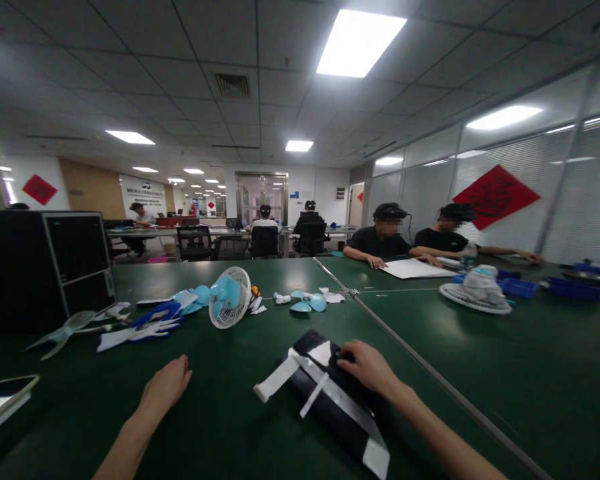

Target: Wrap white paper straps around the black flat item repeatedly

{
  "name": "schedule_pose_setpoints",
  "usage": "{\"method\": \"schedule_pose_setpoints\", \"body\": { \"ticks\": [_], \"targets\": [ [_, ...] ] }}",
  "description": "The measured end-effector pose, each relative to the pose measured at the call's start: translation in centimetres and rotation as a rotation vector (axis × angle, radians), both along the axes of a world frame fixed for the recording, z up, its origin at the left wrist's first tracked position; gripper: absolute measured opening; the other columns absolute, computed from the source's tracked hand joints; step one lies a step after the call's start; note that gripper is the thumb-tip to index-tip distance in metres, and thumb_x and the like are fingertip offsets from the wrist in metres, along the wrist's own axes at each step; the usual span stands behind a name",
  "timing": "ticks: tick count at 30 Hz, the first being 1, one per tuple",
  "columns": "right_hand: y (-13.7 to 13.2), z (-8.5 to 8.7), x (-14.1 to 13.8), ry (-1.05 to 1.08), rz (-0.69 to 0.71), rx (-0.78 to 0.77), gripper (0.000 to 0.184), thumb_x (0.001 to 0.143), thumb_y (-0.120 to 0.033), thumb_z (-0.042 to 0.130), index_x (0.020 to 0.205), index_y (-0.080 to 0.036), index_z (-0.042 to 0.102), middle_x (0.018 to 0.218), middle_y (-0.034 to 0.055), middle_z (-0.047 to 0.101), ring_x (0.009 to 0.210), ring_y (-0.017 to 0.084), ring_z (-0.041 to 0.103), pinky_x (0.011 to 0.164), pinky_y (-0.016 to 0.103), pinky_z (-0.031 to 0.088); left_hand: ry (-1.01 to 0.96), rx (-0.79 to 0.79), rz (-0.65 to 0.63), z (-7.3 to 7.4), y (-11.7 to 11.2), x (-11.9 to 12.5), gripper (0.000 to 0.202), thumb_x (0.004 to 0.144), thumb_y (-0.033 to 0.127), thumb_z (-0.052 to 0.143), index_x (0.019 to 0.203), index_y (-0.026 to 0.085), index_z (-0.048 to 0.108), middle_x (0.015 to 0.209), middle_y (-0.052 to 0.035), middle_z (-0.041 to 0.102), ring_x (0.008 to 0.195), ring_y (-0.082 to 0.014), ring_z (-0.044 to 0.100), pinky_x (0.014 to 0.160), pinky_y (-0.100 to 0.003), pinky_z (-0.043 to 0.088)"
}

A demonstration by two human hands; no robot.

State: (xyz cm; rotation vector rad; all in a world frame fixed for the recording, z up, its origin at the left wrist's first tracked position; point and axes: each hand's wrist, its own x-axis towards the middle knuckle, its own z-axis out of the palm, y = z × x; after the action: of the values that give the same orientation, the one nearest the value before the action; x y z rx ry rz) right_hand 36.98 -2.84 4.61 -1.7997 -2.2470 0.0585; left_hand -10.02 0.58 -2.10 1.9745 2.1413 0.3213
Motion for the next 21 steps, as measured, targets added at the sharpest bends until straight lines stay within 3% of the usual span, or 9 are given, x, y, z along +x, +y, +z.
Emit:
{"method": "schedule_pose_setpoints", "body": {
  "ticks": [6, 10, 14, 21],
  "targets": [
    [-3.0, -1.5, 10.8, 0.047, -0.34, 0.003, 0.03, 0.083, -0.042, 0.049, 0.093, -0.02, 0.068, 0.097, 0.0089, 0.069, 0.089, 0.023, 0.063, 0.071, 0.029, 0.043, -0.02, -0.023, 0.014, 0.4, -0.2, 0.2, 0.029, 0.086, 0.035, 0.037, 0.104, 0.018, 0.051, 0.109, -0.012, 0.063, 0.096, -0.0239, 0.063, 0.075, -0.034, 0.049],
    [-5.7, -2.3, 15.1, 0.081, -0.469, 0.01, 0.037, 0.081, -0.047, 0.048, 0.095, -0.02, 0.069, 0.099, 0.0108, 0.07, 0.089, 0.027, 0.064, 0.07, 0.033, 0.046, -0.036, -0.039, 0.019, 0.6, -0.2, 0.2, 0.03, 0.085, 0.035, 0.037, 0.105, 0.018, 0.051, 0.113, -0.0128, 0.062, 0.098, -0.0241, 0.062, 0.076, -0.034, 0.05],
    [-7.5, -2.7, 16.1, 0.092, -0.523, -0.018, 0.035, 0.081, -0.049, 0.047, 0.089, -0.022, 0.069, 0.095, 0.0103, 0.07, 0.085, 0.027, 0.065, 0.066, 0.034, 0.046, -0.026, -0.049, 0.012, 0.3, 0.1, 0.0, 0.028, 0.085, 0.035, 0.037, 0.103, 0.018, 0.052, 0.111, -0.0125, 0.062, 0.096, -0.0233, 0.062, 0.077, -0.034, 0.05],
    [-9.3, -2.4, 14.3, 0.014, -0.544, 0.069, 0.038, 0.083, -0.051, 0.04, 0.084, -0.021, 0.063, 0.093, 0.0125, 0.065, 0.089, 0.029, 0.062, 0.067, 0.036, 0.045, -0.034, -0.05, 0.002, -0.3, 0.5, -0.7, 0.03, 0.085, 0.036, 0.036, 0.105, 0.018, 0.051, 0.112, -0.0123, 0.062, 0.096, -0.0227, 0.063, 0.076, -0.034, 0.051]
  ]
}}
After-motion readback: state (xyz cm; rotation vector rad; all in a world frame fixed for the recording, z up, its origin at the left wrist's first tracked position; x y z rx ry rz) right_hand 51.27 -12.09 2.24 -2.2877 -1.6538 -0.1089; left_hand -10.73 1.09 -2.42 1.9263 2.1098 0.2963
